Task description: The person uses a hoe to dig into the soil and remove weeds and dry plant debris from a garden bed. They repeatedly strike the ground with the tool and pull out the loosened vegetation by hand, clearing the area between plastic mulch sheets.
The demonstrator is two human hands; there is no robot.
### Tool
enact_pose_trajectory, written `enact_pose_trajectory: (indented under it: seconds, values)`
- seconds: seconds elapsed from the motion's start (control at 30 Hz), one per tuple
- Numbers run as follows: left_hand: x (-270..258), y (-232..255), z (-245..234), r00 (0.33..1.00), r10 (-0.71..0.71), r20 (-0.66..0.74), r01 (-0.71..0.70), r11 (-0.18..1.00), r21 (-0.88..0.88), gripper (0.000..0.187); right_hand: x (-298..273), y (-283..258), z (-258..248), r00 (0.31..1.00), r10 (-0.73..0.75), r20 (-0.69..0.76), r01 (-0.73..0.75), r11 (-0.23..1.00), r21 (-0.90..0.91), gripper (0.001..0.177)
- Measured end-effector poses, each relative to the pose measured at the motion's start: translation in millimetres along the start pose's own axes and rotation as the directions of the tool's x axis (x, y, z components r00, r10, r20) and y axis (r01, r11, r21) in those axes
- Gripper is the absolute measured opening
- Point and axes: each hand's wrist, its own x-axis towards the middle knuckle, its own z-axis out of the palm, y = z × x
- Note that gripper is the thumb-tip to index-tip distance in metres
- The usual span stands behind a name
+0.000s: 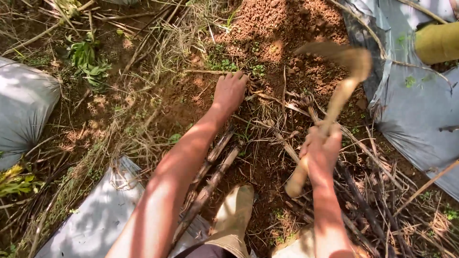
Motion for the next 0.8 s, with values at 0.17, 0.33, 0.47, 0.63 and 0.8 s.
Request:
enact_pose_trajectory:
  seconds: [0.17,0.33,0.47,0.63,0.8]
  values:
    - [1.4,-15.9,8.9,0.993,0.001,-0.116,-0.021,0.985,-0.172,0.032,9.2,112.8,53.7,0.961,-0.133,-0.244,0.186,0.96,0.21,0.032]
    - [-16.5,-7.6,-22.0,0.99,-0.054,-0.128,-0.003,0.914,-0.407,0.034,-14.4,41.6,35.3,0.919,0.279,0.278,-0.278,0.96,-0.041,0.034]
    - [-19.3,2.0,-35.1,0.997,-0.061,-0.044,0.038,0.917,-0.397,0.046,-0.8,48.1,17.1,0.915,0.111,0.388,-0.134,0.99,0.034,0.037]
    - [-29.8,10.6,-62.4,1.0,-0.026,-0.001,0.024,0.932,-0.363,0.053,-0.9,69.9,35.9,0.909,0.25,0.335,-0.308,0.942,0.132,0.037]
    - [-21.1,11.8,-46.0,0.996,-0.074,-0.047,0.047,0.908,-0.417,0.045,-1.0,90.5,40.3,0.871,0.344,0.35,-0.464,0.809,0.36,0.02]
